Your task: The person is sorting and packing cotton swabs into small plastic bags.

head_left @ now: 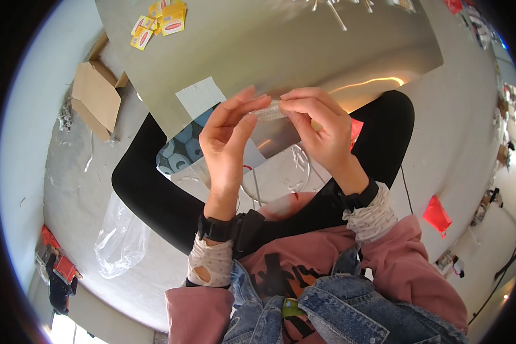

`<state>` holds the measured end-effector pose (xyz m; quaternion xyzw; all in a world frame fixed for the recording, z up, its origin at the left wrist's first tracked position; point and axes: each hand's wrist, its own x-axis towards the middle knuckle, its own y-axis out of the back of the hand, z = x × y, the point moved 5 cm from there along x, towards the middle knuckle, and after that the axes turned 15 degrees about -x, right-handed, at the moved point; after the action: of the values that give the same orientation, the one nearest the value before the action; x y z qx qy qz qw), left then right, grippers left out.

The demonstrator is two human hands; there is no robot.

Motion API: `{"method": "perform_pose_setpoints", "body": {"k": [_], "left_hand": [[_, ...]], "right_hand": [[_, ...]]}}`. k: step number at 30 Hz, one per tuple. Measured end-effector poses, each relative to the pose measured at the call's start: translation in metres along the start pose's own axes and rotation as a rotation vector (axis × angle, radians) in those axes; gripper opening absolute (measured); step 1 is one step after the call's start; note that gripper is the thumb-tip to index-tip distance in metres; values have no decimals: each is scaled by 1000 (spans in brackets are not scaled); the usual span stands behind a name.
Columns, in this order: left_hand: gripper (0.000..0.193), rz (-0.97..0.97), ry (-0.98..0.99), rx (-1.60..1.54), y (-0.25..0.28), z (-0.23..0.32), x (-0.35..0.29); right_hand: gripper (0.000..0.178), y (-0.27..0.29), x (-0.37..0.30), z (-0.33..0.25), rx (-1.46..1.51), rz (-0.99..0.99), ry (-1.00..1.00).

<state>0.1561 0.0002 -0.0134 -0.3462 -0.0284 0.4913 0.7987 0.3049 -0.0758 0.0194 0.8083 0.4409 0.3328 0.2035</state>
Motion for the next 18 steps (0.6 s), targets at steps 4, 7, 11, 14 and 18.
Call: {"method": "perform_pose_setpoints", "body": {"k": [4,7,11,14,18], "left_hand": [[36,130,-75,-30,-8,-5,-6],[37,197,-100,-49,-11,-8,-9],[37,259,-118,-18,-15,-11,-10],[35,232,-104,-65,-16,-9,-8],[35,204,-76,-38,-16,-10,-9]], "right_hand": [[16,-1,1,-4,-26,8,0],[16,-3,-1,-4,-26,28,2],[17,-2,-4,-3,-23,42,2],[17,-2,-4,-3,-14,45,-5],[14,-2,-6,-4,-2,-1,-26]]}}
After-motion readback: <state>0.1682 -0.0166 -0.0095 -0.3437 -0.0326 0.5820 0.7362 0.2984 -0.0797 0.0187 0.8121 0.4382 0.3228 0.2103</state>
